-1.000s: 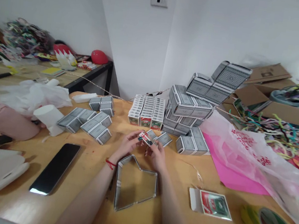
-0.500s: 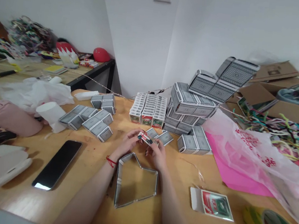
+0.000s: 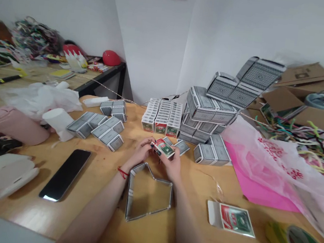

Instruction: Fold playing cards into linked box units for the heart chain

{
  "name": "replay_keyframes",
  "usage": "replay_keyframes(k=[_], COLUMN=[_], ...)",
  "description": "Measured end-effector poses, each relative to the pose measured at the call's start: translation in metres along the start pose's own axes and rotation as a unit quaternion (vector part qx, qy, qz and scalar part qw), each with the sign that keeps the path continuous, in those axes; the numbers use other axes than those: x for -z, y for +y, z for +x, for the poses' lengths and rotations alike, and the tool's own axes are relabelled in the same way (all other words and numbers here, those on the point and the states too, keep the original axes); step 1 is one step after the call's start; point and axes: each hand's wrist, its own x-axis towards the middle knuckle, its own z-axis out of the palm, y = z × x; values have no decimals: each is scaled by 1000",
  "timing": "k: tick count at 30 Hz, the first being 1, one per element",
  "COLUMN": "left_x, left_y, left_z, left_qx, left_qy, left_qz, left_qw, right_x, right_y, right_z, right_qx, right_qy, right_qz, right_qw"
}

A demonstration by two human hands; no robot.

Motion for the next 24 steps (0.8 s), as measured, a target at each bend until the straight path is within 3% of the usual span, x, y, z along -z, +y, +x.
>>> replay_keyframes(k=[7,15,20,24], left_x=[-1,0,-5,-6], left_y=[-4,-5,-2,-1], left_z=[2,3,0,0], left_qx=[-6,-37,-44,-17], left_qy=[14,10,59,11], left_qz=[6,43,52,-22], left_qw=[1000,998,996,1000], right_x=[-3,-3,-3,-4], right_y=[-7,-1,0,-4], right_z=[-2,0,0,-1], right_qx=[28,36,25,7], right_qy=[32,27,19,37], right_qz=[-60,-61,-64,-45], right_qw=[997,997,997,998])
